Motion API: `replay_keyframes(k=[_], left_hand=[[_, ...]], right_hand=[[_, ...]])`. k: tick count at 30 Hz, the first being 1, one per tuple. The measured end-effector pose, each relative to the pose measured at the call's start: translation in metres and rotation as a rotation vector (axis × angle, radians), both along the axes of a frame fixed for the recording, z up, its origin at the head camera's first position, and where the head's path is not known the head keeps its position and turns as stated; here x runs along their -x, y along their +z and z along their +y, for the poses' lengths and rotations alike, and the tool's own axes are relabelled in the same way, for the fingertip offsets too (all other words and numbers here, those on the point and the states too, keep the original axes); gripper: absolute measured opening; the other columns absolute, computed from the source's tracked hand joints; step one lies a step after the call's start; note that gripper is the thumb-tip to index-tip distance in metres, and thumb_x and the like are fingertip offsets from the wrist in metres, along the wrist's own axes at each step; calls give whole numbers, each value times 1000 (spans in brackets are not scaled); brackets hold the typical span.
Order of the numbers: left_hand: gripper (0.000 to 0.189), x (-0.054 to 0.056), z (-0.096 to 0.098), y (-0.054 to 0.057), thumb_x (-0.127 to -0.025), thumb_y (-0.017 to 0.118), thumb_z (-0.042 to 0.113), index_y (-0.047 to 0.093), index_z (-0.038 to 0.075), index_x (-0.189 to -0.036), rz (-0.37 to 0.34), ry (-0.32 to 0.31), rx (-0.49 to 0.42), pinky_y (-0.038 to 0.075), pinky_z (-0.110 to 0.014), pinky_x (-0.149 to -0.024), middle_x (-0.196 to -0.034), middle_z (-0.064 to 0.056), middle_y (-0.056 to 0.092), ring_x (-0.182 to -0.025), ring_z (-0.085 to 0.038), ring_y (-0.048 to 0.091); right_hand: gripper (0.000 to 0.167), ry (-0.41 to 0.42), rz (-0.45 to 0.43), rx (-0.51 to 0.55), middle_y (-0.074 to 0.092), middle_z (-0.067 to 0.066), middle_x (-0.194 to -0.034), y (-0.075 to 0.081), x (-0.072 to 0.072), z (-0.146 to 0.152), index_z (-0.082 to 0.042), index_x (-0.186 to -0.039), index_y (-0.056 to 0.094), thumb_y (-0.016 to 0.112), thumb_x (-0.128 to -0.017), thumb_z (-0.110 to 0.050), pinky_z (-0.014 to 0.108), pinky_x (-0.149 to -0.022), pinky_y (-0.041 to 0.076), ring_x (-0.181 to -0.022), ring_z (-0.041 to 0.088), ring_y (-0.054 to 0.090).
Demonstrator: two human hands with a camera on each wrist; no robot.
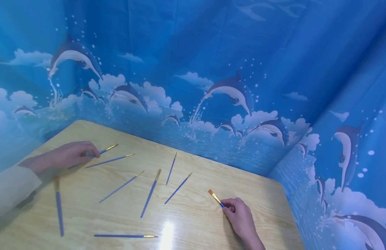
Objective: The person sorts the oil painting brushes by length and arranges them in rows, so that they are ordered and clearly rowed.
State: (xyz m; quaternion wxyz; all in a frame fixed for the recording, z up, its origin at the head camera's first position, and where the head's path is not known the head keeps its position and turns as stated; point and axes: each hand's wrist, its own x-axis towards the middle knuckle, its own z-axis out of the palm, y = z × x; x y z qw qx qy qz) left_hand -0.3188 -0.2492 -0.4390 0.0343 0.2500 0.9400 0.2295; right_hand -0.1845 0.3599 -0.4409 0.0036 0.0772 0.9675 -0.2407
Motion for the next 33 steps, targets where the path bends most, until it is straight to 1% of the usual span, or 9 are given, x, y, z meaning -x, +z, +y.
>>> replay_keyframes(k=[5,10,12,14,17,21,26,30,33], left_hand=[[18,-1,2,2,-98,76,3,78,12,-114,-5,5,1,60,-46,-87,-117,-7,73,-103,-24,70],[18,1,2,1,-98,76,3,78,12,-114,-11,16,5,60,-42,-85,-117,-7,72,-101,-21,69],[18,1,2,0,-99,76,3,78,12,-114,-15,20,4,59,-42,-85,-117,-7,72,-101,-21,69],[18,0,1,1,-99,76,4,78,13,-114,-19,21,0,59,-43,-84,-117,-7,72,-101,-22,69],[18,0,1,1,-99,76,3,78,13,-114,-16,16,-3,60,-47,-87,-118,-7,72,-104,-25,70],[18,-1,1,0,-99,76,3,78,13,-114,-11,15,1,60,-53,-93,-118,-7,73,-109,-30,70],[19,0,2,0,-98,76,3,78,13,-114,-16,29,8,60,-53,-92,-118,-8,73,-108,-30,70],[19,0,2,1,-98,75,2,78,13,-114,-17,35,10,61,-52,-91,-118,-9,73,-106,-29,70],[19,0,2,1,-99,75,2,78,13,-114,-15,30,12,60,-54,-93,-119,-10,73,-109,-31,70]], right_hand=[[23,38,11,19,71,-1,-101,4,-2,1,-13,-117,83,80,-96,-5,24,-68,44,-84,13,56],[23,61,15,83,78,-2,-106,9,-2,1,-12,-119,80,77,-98,-5,24,-80,53,-94,10,66],[23,59,10,145,79,0,-106,10,0,-2,-9,-121,78,75,-99,-3,24,-82,56,-97,11,70],[24,49,0,224,79,2,-104,9,1,-6,-5,-124,76,73,-101,-1,23,-80,56,-96,12,71],[24,22,-21,365,79,6,-104,8,1,-14,-2,-126,71,70,-102,1,24,-69,56,-89,13,71],[23,22,-42,487,77,10,-106,9,1,-28,-1,-127,65,69,-104,-2,26,-59,53,-78,14,66],[25,68,-75,583,74,14,-114,12,-1,-44,0,-130,64,69,-106,-6,27,-61,56,-76,13,64],[31,102,-95,649,74,18,-120,13,-4,-56,1,-132,63,71,-105,-11,30,-67,61,-86,14,68],[35,123,-105,701,73,20,-123,11,-8,-64,3,-134,62,73,-104,-11,32,-71,64,-92,16,70]])
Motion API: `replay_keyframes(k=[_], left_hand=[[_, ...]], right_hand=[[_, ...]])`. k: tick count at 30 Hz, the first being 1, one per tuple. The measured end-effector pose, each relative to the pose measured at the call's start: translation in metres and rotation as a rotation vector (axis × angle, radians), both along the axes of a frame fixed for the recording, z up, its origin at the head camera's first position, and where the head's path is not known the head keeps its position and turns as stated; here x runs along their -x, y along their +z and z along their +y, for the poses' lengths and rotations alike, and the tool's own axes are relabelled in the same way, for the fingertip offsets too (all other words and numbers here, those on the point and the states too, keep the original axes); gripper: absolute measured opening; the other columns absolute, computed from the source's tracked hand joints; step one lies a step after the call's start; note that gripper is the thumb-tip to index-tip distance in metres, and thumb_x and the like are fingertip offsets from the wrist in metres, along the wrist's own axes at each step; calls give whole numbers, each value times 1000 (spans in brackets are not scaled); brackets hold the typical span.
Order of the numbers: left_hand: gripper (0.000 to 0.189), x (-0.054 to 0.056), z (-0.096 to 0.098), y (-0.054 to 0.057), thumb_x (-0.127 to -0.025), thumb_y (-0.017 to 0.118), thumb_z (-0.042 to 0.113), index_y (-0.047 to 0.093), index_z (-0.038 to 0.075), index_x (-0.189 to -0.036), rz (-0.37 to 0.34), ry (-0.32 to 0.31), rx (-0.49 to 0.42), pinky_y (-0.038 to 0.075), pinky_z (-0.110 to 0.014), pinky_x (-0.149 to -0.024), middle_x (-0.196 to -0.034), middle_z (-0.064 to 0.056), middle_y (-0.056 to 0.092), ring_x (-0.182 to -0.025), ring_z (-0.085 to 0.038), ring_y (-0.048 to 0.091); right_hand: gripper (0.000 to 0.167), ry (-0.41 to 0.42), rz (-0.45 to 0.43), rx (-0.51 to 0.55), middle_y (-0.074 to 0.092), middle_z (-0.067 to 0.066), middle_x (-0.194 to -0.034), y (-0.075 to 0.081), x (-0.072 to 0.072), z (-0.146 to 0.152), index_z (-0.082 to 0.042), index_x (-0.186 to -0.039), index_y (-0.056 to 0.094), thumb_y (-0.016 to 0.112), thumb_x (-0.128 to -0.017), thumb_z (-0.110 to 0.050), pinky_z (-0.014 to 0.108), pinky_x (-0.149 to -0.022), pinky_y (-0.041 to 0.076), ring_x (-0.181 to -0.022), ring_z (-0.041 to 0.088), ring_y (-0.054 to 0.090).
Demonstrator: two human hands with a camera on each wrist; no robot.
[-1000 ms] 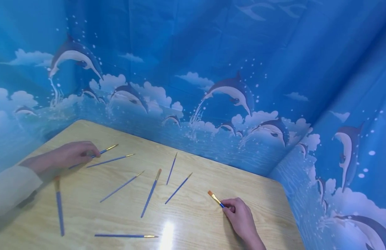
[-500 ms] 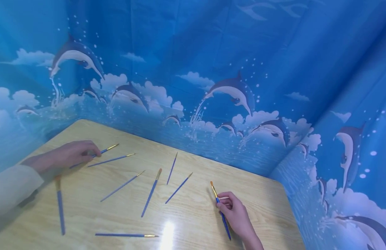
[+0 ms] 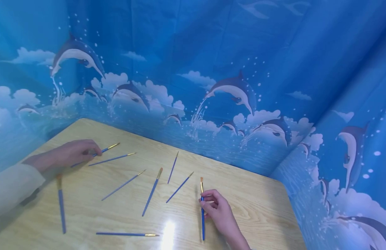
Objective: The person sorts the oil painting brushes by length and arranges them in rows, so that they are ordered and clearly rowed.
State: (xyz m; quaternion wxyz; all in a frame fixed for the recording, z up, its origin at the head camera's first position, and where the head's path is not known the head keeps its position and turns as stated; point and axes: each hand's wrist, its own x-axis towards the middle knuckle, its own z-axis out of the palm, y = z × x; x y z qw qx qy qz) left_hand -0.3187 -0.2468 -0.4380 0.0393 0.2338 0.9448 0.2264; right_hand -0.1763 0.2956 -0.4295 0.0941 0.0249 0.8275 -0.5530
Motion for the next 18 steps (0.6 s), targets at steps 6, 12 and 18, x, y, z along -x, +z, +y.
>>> replay_keyframes(k=[6,12,18], left_hand=[[20,1,0,0,-99,74,2,78,15,-114,-12,15,1,59,-58,-97,-121,-9,73,-113,-34,70],[20,2,0,0,-99,74,1,78,14,-114,-17,7,-2,59,-57,-95,-120,-10,72,-111,-33,70],[20,3,0,-1,-99,75,2,78,14,-114,-17,9,9,59,-56,-95,-119,-9,72,-109,-30,70]], right_hand=[[35,16,-17,62,69,19,-129,-4,-9,-18,4,-133,64,74,-102,-8,33,-74,65,-93,16,72],[34,34,-16,48,70,19,-128,-10,-18,-34,2,-130,67,77,-100,-8,31,-72,65,-81,18,72],[31,76,35,-75,70,17,-123,-17,-22,-47,-1,-127,71,79,-97,-8,29,-65,63,-70,18,72]])
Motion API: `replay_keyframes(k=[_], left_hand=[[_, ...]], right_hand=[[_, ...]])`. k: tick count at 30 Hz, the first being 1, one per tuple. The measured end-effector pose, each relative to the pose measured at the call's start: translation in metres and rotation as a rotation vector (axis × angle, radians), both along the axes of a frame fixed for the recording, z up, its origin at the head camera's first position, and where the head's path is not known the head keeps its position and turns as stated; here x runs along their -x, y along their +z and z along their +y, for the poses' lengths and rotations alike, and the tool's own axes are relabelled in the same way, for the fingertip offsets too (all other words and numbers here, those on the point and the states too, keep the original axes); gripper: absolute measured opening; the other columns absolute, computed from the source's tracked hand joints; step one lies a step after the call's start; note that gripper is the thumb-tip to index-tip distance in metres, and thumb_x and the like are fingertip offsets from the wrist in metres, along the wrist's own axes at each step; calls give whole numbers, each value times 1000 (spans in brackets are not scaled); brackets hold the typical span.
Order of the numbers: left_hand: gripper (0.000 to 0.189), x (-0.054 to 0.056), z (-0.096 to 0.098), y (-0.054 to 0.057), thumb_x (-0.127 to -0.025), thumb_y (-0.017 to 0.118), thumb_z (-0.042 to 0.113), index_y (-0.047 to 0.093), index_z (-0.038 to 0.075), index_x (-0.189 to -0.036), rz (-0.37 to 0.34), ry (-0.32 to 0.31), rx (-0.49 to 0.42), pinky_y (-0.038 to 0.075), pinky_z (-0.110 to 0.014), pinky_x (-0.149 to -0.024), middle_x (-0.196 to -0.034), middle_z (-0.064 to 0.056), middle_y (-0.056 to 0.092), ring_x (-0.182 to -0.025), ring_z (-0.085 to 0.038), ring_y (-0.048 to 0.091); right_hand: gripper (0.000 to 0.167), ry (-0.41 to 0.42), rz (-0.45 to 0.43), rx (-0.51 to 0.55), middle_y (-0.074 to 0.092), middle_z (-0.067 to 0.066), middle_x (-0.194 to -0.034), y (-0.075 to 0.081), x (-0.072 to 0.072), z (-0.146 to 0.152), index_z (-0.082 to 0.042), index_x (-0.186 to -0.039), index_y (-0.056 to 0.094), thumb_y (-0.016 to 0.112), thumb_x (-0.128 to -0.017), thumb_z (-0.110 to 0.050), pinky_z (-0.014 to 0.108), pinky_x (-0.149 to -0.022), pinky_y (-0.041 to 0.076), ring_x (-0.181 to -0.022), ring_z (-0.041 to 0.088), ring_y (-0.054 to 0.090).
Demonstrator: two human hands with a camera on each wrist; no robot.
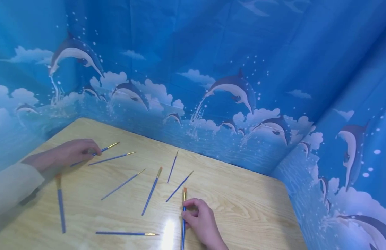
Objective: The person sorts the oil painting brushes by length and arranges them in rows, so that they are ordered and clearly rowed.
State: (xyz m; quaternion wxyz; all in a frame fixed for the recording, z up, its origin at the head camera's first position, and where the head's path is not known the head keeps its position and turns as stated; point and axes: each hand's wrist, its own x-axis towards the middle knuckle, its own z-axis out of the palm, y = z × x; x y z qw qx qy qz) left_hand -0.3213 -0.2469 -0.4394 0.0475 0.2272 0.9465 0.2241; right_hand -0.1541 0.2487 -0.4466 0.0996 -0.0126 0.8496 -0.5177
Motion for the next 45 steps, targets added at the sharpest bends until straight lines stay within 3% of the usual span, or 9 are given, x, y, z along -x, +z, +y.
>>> replay_keyframes(k=[5,10,20,34,41,45], left_hand=[[20,-1,-2,-1,-98,74,2,78,13,-114,3,-7,-5,59,-55,-94,-118,-9,72,-108,-31,70],[20,-2,-2,0,-98,74,2,78,14,-114,-3,0,-5,59,-56,-95,-119,-8,72,-110,-31,69],[21,-3,0,2,-99,74,1,78,14,-115,-3,4,-10,59,-57,-96,-120,-8,72,-111,-32,70],[20,-2,0,2,-98,75,2,78,13,-114,-8,11,-7,58,-58,-97,-119,-9,72,-112,-34,69],[20,0,0,1,-99,74,2,78,15,-114,-14,6,-2,58,-58,-98,-120,-9,72,-113,-34,69],[20,0,0,1,-99,74,3,78,15,-115,-17,7,-2,57,-59,-98,-121,-10,72,-114,-36,69]], right_hand=[[28,5,58,-145,66,12,-113,1,-1,-12,-4,-122,74,80,-95,-8,26,-59,59,-64,17,70],[24,13,70,-208,61,12,-118,3,-1,-23,-5,-115,77,81,-91,-3,25,-52,56,-61,14,69],[19,20,66,-215,58,10,-111,5,-2,-29,-5,-110,77,83,-92,-5,25,-51,57,-60,13,71],[21,5,53,-194,59,11,-115,10,1,-25,-5,-113,75,82,-94,-8,28,-55,62,-64,16,71],[22,-29,125,-182,70,7,-99,18,19,-8,-4,-117,75,80,-98,-13,27,-54,58,-60,16,67],[18,-73,176,-220,71,3,-94,19,35,-3,-6,-114,77,80,-99,-14,24,-66,60,-77,14,68]])
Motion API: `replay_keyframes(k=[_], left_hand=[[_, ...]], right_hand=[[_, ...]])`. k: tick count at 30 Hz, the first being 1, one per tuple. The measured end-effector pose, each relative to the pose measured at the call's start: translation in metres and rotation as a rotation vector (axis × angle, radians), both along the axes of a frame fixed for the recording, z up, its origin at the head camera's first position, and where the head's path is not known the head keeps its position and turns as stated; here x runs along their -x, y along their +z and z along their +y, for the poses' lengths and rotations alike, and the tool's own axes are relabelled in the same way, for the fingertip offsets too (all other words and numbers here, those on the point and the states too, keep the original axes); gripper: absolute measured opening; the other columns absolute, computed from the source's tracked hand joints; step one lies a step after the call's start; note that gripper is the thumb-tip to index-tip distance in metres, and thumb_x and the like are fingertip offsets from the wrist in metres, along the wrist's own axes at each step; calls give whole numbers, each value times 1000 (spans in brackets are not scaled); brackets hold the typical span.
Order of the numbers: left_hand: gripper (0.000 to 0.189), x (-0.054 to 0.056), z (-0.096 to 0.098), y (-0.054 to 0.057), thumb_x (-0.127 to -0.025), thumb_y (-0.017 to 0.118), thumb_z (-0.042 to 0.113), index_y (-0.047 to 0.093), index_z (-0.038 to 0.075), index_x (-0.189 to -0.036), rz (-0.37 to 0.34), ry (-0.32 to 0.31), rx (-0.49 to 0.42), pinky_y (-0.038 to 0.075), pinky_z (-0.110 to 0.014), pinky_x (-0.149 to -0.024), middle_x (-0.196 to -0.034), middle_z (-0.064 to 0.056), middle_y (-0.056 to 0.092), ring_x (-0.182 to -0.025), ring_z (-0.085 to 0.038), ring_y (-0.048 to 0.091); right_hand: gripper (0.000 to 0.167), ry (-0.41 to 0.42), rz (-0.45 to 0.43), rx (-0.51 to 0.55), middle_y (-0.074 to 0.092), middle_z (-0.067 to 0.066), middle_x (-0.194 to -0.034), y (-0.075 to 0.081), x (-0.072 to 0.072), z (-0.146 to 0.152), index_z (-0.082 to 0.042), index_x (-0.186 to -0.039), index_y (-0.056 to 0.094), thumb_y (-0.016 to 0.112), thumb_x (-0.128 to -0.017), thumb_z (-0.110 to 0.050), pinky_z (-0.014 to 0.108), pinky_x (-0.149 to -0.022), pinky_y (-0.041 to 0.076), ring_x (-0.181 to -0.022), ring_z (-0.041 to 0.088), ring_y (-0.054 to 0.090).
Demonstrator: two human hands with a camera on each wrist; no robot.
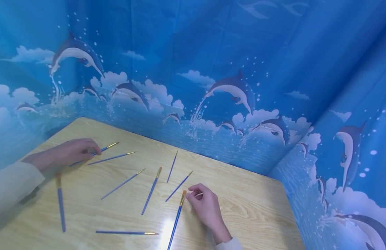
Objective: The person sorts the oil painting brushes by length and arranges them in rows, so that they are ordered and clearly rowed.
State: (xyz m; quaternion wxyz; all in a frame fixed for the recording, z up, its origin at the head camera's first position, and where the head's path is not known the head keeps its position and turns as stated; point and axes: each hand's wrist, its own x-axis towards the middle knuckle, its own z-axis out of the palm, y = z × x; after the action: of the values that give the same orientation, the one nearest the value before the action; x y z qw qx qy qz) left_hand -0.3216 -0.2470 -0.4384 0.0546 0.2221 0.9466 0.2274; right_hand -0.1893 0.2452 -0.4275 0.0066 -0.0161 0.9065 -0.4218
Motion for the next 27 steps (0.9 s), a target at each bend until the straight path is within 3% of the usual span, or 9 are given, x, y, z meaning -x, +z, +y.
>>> replay_keyframes(k=[4,11,20,27], left_hand=[[19,0,-1,-1,-99,75,3,78,13,-115,-4,-2,-7,58,-58,-97,-120,-11,72,-113,-35,69],[19,-3,-3,-1,-99,75,3,78,11,-115,-19,-4,-13,60,-53,-92,-119,-11,72,-107,-31,69],[18,-3,1,2,-99,75,2,78,12,-115,-16,-15,-10,60,-54,-93,-119,-10,72,-109,-31,69],[19,-2,0,2,-99,75,2,78,12,-114,-5,-6,-4,59,-56,-94,-119,-10,72,-110,-32,69]], right_hand=[[17,-13,51,-42,73,2,-94,-3,17,-2,-7,-113,78,81,-98,-15,22,-77,56,-89,13,66],[20,6,7,-49,72,2,-96,-11,40,-14,-9,-116,78,81,-99,-18,23,-71,51,-85,15,61],[11,44,15,-123,70,0,-95,-22,52,-17,-12,-107,81,82,-97,-17,24,-72,48,-84,14,59],[11,-16,19,-139,70,2,-101,-24,63,-7,-11,-109,80,80,-100,-17,30,-75,49,-87,16,59]])
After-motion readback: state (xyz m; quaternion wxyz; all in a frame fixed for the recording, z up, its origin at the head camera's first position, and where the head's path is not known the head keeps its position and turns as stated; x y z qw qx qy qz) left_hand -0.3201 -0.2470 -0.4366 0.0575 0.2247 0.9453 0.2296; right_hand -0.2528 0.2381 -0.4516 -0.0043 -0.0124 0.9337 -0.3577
